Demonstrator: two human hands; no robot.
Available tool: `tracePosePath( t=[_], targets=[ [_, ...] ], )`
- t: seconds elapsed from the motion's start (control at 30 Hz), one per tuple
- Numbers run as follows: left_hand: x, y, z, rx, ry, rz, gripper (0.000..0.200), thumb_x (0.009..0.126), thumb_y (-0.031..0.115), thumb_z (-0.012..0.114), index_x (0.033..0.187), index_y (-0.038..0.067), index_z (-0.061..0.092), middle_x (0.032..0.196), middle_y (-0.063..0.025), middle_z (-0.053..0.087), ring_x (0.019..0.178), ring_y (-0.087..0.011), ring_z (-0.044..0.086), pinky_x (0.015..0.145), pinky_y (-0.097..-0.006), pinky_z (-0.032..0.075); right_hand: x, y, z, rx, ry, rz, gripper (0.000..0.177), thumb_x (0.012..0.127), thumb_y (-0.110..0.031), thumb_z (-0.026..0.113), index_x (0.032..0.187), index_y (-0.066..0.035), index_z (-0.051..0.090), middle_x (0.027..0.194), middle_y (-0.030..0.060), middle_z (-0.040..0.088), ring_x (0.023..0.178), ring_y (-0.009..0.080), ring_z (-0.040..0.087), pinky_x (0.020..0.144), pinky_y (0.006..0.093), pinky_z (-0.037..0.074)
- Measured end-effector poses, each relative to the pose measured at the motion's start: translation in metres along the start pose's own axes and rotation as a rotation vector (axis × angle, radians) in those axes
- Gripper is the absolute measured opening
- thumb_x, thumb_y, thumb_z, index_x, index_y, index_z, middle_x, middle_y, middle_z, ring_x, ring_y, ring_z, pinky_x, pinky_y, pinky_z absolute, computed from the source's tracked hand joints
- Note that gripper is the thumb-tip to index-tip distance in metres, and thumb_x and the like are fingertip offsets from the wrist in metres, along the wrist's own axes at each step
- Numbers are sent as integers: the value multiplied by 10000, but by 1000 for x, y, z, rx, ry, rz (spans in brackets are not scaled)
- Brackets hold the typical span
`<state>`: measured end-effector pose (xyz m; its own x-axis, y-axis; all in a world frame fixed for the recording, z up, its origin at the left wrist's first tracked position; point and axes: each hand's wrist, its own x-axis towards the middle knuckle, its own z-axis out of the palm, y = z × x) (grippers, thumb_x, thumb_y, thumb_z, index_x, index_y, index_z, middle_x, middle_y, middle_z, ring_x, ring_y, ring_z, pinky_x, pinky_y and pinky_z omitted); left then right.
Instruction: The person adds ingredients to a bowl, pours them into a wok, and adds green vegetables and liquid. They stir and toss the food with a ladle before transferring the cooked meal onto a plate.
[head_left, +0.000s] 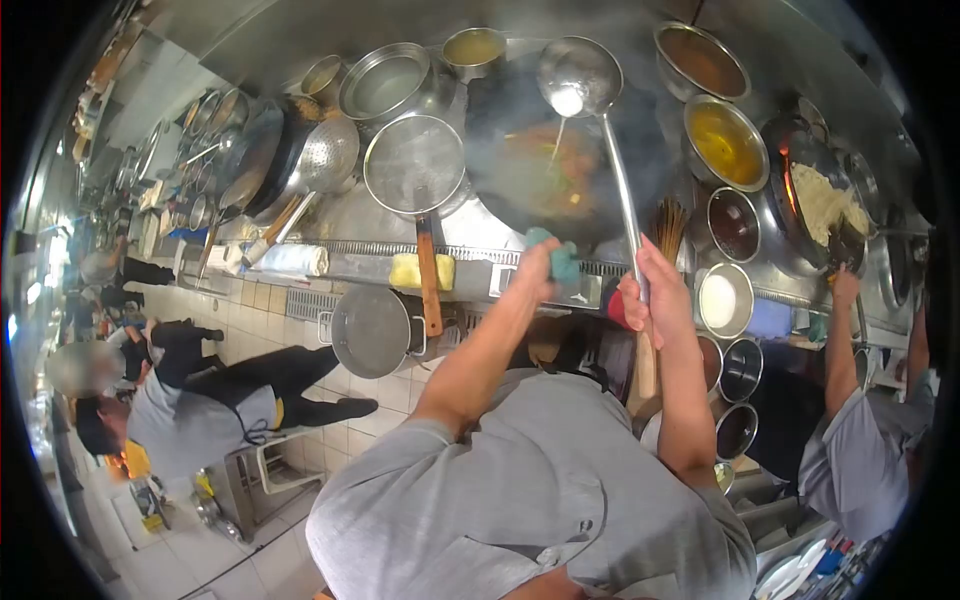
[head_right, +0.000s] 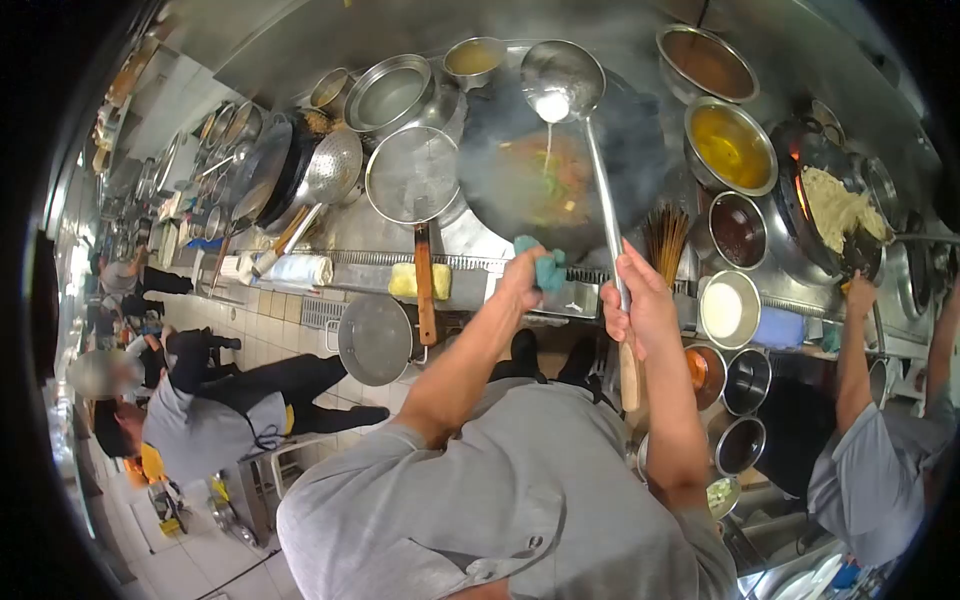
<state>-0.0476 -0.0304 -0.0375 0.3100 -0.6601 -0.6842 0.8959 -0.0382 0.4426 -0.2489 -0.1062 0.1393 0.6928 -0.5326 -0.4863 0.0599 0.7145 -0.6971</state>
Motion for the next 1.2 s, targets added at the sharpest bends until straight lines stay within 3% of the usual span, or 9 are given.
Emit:
tracePosePath(
  t=[0.13,0.3,0.37,0.5,0.7,0.9,1.0,1.1,1.2],
  targets=[
    [-60,6,-9,-215,56,-3,149,824,42,668,919,119,584,878,-61,642,762,-250,657,647,-399,564,1,-7,14,-68,47,-29,579,1074,-319,530,1600,-197,319,650,14,500,413,84,416,345,259,352],
    [-73,38,-96,-152,13,-26,192,815,7,672,905,133,558,934,-78,643,846,-263,682,710,-405,590,3,-5,26,-124,76,-66,582,1068,-311,549,1595,-191,333,666,16,498,418,82,410,346,256,351],
    [-102,75,-80,-45,130,10,171,819,15,672,909,116,567,930,-93,654,827,-259,683,694,-390,588,1,-3,33,-130,113,-75,582,1066,-310,555,1594,-191,339,672,14,494,422,81,407,351,253,353],
    [-52,104,-70,108,5,-56,104,854,49,637,913,100,567,843,-77,646,747,-242,670,629,-394,580,-1,0,37,-114,145,-95,584,1068,-307,549,1596,-178,333,676,9,482,427,78,401,358,248,351],
    [8,21,-10,-20,-115,27,112,856,64,639,934,101,568,856,-80,652,742,-228,655,613,-392,558,-11,1,46,-113,160,-121,573,1082,-289,500,1605,-155,306,666,7,477,427,69,396,344,232,331],
    [-56,13,-52,-233,-96,-39,132,857,68,635,968,101,571,873,-90,652,800,-244,664,622,-394,547,-10,-2,45,-178,205,-139,558,1074,-304,534,1590,-183,358,665,8,486,423,64,398,346,223,348],
    [-119,47,-43,-75,43,-33,97,885,74,609,977,87,581,898,-104,669,781,-240,665,624,-388,556,-2,3,37,-207,218,-170,543,1070,-284,552,1580,-190,391,670,0,486,427,56,395,353,220,344],
    [-87,61,-33,-61,-77,-185,109,966,100,533,1041,58,600,933,-121,667,809,-274,688,728,-436,603,5,5,32,-374,261,-221,533,1076,-281,539,1581,-189,395,673,-12,478,427,54,394,360,222,341],
    [-70,41,-5,-31,53,-134,118,989,143,522,1062,93,601,921,-94,674,777,-245,674,658,-411,589,4,9,33,-449,298,-240,518,1073,-259,544,1570,-182,421,679,-27,467,443,49,402,365,226,341]
  ],
)
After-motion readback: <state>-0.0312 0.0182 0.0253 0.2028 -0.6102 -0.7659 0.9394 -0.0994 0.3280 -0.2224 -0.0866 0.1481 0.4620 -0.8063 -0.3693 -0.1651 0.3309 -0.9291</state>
